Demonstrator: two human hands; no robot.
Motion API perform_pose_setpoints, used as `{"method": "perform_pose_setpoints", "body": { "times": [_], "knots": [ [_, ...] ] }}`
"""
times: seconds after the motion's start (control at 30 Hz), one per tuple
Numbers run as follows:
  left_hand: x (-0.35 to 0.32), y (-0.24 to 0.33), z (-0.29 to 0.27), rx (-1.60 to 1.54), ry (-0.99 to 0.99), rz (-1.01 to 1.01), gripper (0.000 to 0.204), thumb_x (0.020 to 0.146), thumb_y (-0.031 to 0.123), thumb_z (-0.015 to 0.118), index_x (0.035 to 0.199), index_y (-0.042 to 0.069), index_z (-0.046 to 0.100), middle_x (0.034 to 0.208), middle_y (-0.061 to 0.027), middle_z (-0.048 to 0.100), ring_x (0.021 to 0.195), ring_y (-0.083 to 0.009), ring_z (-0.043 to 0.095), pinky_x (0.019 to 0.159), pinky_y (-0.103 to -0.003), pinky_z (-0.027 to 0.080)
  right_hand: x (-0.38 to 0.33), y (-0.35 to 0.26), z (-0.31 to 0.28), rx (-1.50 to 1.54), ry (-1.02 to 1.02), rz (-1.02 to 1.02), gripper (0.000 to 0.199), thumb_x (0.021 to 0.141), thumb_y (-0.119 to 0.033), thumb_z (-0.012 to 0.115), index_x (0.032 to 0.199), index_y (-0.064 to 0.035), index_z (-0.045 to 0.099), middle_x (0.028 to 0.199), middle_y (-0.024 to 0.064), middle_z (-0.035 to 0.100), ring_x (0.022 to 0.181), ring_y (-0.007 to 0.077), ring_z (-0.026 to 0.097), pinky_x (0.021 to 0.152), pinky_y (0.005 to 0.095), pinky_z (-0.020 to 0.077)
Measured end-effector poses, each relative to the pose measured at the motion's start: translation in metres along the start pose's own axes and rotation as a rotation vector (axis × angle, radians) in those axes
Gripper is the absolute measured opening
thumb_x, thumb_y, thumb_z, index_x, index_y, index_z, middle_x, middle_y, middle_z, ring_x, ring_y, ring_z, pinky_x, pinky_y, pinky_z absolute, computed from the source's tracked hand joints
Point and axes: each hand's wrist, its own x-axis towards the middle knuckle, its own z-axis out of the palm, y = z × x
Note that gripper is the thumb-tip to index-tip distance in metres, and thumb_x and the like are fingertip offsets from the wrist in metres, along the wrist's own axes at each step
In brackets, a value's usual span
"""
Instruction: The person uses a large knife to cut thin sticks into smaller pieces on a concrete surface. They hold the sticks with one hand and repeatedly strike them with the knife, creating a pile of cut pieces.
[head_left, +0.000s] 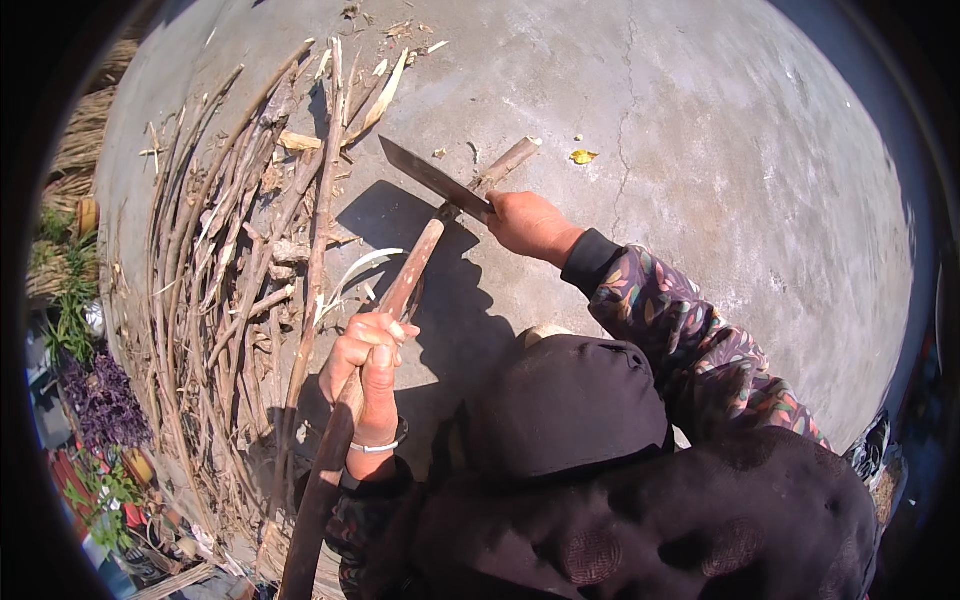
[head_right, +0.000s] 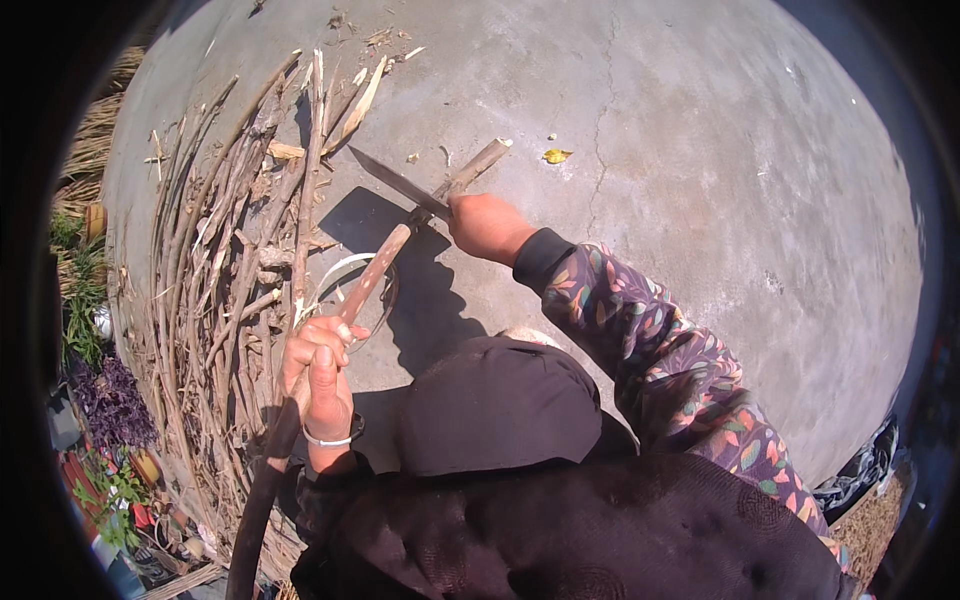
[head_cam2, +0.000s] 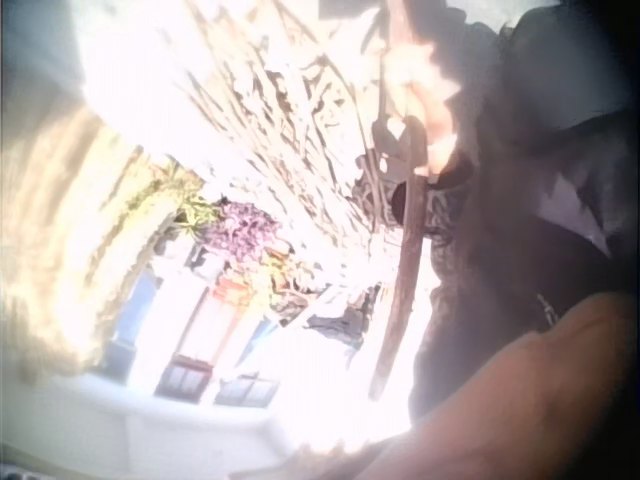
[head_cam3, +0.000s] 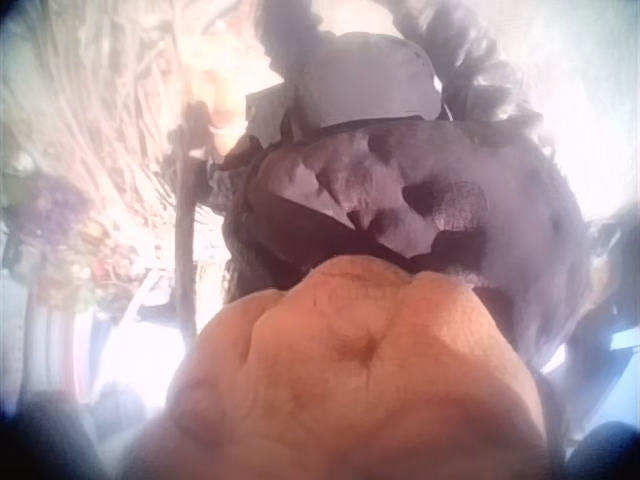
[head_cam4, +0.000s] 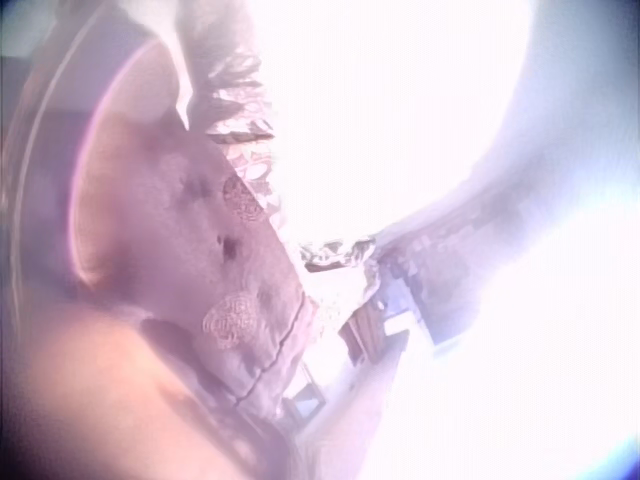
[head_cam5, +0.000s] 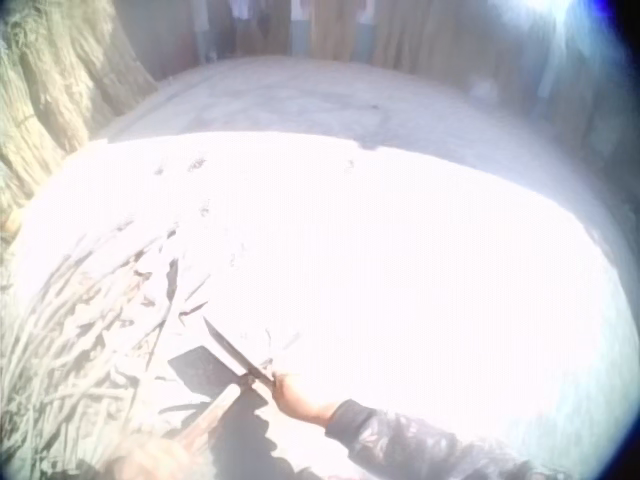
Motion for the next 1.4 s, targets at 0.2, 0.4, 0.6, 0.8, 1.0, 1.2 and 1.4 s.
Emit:
{"method": "perform_pose_setpoints", "body": {
  "times": [0.2, 0.4, 0.6, 0.8, 1.0, 1.2, 1.4],
  "knots": [
    [-0.003, -0.002, -0.003, -0.054, 0.06, -0.009, 0.023, 0.101, 0.02, 0.051, 0.081, 0.008, 0.045, 0.078, -0.0054, 0.046, 0.092, -0.0225, 0.051, 0.081, -0.048, 0.054, -0.001, 0.008, -0.013, 0.23, 0.296, -0.249, 0.022, 0.088, -0.016, 0.06, 0.102, 0.0005, 0.058, 0.08, 0.0261, 0.065, 0.081, 0.0439, 0.065, 0.071, 0.0507, 0.0508],
    [-0.002, -0.001, -0.006, -0.046, 0.059, -0.056, 0.024, 0.1, 0.024, 0.054, 0.084, 0.007, 0.047, 0.085, -0.0075, 0.05, 0.103, -0.0252, 0.052, 0.086, -0.047, 0.053, 0.007, 0.012, 0.018, -0.021, 0.04, -0.016, 0.02, 0.091, -0.017, 0.051, 0.1, -0.002, 0.061, 0.084, 0.0242, 0.067, 0.084, 0.0443, 0.065, 0.074, 0.0525, 0.0518],
    [-0.002, 0.001, -0.015, 0.054, 0.152, -0.071, 0.025, 0.099, 0.027, 0.057, 0.1, 0.004, 0.049, 0.108, -0.0164, 0.057, 0.12, -0.0296, 0.05, 0.102, -0.05, 0.045, 0.008, 0.025, 0.032, -0.015, 0.039, -0.006, 0.021, 0.093, -0.02, 0.053, 0.101, -0.002, 0.059, 0.079, 0.024, 0.065, 0.08, 0.0444, 0.065, 0.071, 0.0524, 0.0511],
    [0.004, 0.011, -0.007, -0.079, 0.269, -0.113, 0.027, 0.099, 0.025, 0.057, 0.109, 0.001, 0.048, 0.115, -0.0185, 0.055, 0.115, -0.0305, 0.056, 0.101, -0.054, 0.047, 0.003, 0.023, 0.027, 0.036, 0.035, 0.044, 0.024, 0.093, -0.022, 0.055, 0.104, -0.0015, 0.06, 0.083, 0.0243, 0.066, 0.082, 0.0437, 0.065, 0.074, 0.052, 0.0511],
    [0.011, 0.022, 0.008, -0.076, 0.262, -0.17, 0.025, 0.097, 0.019, 0.06, 0.109, 0.003, 0.046, 0.11, -0.0161, 0.055, 0.107, -0.0273, 0.058, 0.089, -0.051, 0.055, 0.001, 0.028, 0.031, 0.084, 0.064, 0.042, 0.025, 0.094, -0.025, 0.057, 0.103, -0.0018, 0.06, 0.083, 0.0239, 0.066, 0.082, 0.0437, 0.064, 0.073, 0.0515, 0.0508],
    [0.013, 0.018, 0.005, -0.125, 0.276, -0.051, 0.023, 0.1, 0.029, 0.055, 0.099, 0.009, 0.045, 0.09, -0.0062, 0.049, 0.092, -0.0214, 0.053, 0.076, -0.044, 0.052, 0.0, 0.031, 0.034, 0.104, 0.081, 0.039, 0.024, 0.094, -0.024, 0.058, 0.102, -0.0019, 0.06, 0.081, 0.0239, 0.066, 0.081, 0.0437, 0.064, 0.072, 0.051, 0.0503],
    [0.018, 0.011, 0.004, -0.261, 0.214, 0.003, 0.038, 0.099, 0.041, 0.053, 0.084, 0.01, 0.037, 0.074, -0.0062, 0.043, 0.081, -0.0222, 0.05, 0.069, -0.042, 0.049, 0.002, 0.033, 0.034, 0.133, 0.069, 0.07, 0.023, 0.089, -0.022, 0.057, 0.101, -0.0027, 0.061, 0.087, 0.0229, 0.068, 0.086, 0.0425, 0.065, 0.076, 0.0514, 0.0512]
  ]
}}
